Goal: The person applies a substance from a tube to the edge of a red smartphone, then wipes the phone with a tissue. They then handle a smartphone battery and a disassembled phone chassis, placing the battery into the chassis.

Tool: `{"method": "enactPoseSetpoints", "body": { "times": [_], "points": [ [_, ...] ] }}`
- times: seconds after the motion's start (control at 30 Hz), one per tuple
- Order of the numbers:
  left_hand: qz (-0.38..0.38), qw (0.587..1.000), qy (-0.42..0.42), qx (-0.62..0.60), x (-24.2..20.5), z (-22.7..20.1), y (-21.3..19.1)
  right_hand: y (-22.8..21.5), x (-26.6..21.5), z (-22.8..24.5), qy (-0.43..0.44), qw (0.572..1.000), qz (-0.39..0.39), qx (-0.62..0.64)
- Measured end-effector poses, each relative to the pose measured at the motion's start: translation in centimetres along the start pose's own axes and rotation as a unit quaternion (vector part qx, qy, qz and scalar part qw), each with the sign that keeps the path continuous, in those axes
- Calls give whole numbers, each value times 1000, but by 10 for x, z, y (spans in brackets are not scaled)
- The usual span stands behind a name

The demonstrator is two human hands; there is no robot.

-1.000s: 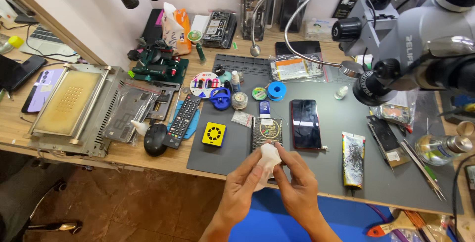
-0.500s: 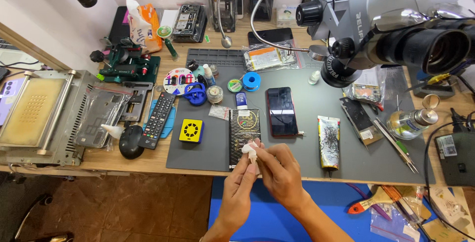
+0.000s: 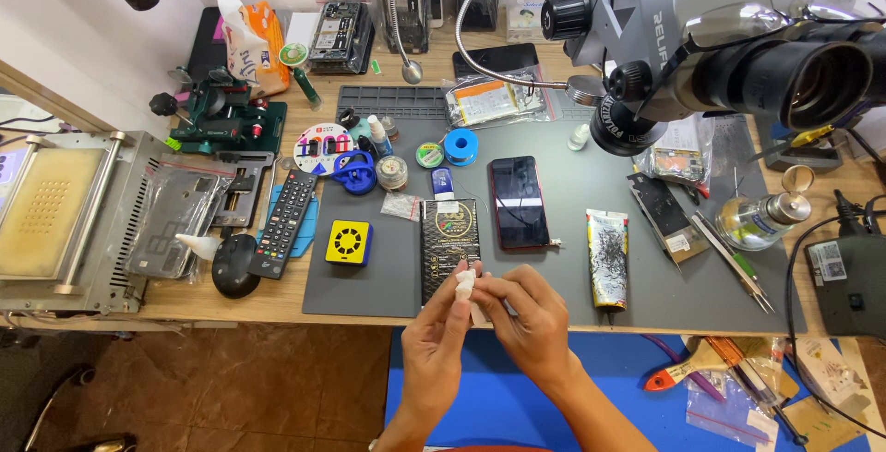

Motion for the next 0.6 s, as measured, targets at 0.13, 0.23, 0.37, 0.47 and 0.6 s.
{"method": "enactPoseSetpoints", "body": {
  "times": [0.13, 0.23, 0.37, 0.47, 0.6],
  "points": [
    [-67, 995, -66, 19, 8, 6, -7, 2, -3, 1, -12, 1000, 2, 0],
    [-72, 991, -95, -66, 11, 4, -6, 0, -3, 3, -29, 999, -34, 12],
    [-82, 984, -98, -122, 16, 12, -14, 5, -3, -14, 216, 954, 23, 205],
    [-87, 980, -88, -154, 22, 6, -20, 16, -28, -43, 458, 795, 29, 398],
    [-83, 983, -76, -143, 27, 1, -22, 24, -57, -66, 572, 643, 5, 509]
  ]
}}
Point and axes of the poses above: each hand's wrist, its own x-axis towards the middle knuckle, its own y-axis out of the palm, z = x × y, the point moved 5 cm from there along x, towards the middle knuckle, and after that the axes turned 11 degrees about -z, right-handed, at the moved point
